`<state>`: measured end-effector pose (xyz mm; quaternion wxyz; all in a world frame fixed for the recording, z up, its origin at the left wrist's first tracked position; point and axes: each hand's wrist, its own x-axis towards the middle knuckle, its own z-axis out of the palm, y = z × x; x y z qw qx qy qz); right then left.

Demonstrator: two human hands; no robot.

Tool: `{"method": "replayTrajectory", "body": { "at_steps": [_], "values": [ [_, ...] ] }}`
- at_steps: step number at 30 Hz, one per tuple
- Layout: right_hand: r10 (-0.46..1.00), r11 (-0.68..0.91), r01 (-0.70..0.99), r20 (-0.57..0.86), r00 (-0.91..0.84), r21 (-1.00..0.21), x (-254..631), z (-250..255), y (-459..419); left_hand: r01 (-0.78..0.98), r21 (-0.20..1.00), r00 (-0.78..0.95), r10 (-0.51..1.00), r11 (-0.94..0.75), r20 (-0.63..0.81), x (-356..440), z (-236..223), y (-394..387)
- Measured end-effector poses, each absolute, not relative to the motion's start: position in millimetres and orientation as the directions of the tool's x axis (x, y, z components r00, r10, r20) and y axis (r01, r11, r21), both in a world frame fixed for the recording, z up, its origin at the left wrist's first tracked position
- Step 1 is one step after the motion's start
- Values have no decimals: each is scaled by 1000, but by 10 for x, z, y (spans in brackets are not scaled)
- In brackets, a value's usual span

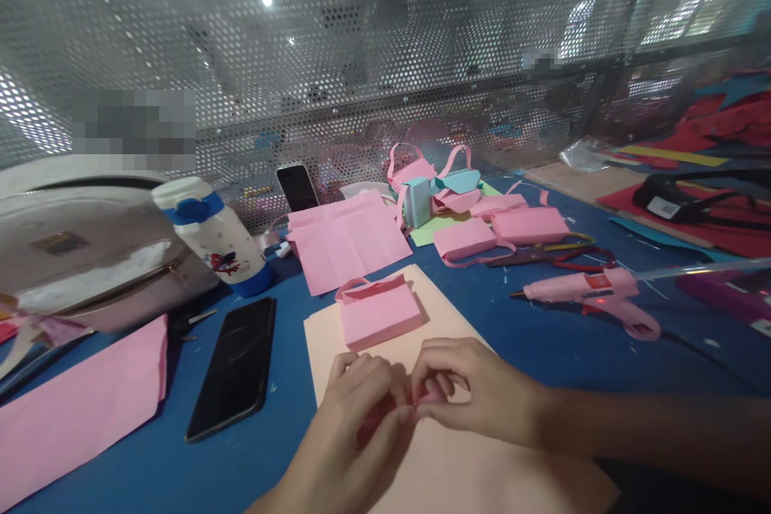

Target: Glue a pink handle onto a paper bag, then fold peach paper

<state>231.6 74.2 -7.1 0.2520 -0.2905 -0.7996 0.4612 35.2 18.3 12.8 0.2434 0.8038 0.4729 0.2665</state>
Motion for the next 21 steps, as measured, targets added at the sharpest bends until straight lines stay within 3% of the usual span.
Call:
{"method": "replayTrajectory", "body": {
  "at_steps": [21],
  "values": [
    [681,472,250,170,-713,-845,2309,-38,741,618,654,419,887,-436,196,347,110,186]
  ]
}}
